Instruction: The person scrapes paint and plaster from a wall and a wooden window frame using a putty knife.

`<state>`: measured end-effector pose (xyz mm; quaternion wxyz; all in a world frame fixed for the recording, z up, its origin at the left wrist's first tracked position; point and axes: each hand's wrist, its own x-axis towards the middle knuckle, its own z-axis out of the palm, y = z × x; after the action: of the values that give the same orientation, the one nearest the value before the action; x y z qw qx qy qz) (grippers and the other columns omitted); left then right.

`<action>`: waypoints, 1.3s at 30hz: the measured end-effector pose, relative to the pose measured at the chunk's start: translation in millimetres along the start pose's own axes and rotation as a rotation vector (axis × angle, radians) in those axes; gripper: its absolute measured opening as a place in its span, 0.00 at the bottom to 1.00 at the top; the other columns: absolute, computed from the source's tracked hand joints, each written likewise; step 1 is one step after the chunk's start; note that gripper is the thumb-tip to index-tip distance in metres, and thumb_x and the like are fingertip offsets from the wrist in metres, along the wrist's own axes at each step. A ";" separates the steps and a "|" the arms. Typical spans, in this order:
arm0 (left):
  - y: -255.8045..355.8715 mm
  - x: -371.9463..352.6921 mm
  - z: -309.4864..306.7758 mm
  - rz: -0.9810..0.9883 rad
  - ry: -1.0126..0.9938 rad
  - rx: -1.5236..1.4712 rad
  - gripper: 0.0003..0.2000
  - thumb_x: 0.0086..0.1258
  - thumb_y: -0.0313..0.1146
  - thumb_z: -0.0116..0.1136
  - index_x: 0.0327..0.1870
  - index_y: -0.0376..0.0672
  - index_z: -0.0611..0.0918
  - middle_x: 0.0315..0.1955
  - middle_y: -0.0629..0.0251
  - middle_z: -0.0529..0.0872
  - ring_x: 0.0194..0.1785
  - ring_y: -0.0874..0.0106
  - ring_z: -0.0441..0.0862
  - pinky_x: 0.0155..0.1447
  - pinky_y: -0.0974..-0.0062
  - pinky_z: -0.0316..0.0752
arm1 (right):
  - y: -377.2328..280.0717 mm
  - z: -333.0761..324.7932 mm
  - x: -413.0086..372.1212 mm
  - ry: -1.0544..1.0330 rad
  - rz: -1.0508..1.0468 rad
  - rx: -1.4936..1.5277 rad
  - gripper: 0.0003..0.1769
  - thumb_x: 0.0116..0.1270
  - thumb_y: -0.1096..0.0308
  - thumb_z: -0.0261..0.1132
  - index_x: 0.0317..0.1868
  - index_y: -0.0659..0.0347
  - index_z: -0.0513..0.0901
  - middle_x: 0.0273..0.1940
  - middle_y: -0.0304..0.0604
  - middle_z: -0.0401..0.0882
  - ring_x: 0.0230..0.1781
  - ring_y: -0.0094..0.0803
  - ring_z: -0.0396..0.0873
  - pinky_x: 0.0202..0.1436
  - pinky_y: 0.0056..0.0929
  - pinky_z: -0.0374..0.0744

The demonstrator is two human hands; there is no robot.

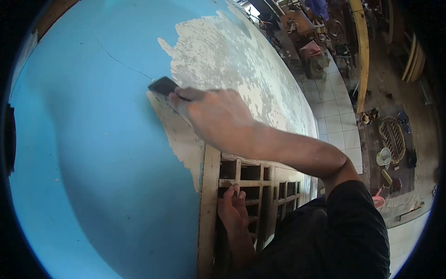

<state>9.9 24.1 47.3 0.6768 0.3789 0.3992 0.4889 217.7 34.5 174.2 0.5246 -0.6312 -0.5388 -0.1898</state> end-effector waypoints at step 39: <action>-1.2 0.5 -1.3 0.008 -0.007 0.018 0.14 0.73 0.19 0.57 0.55 0.49 0.78 0.43 0.67 0.82 0.46 0.74 0.78 0.41 0.73 0.70 | 49.2 21.6 -11.8 0.028 -0.063 0.116 0.20 0.69 0.73 0.60 0.60 0.55 0.85 0.63 0.36 0.84 0.43 0.38 0.90 0.42 0.33 0.90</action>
<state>9.2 24.5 45.7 0.6730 0.3881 0.3995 0.4866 249.9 54.0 134.1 0.5618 -0.5798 -0.5609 -0.1834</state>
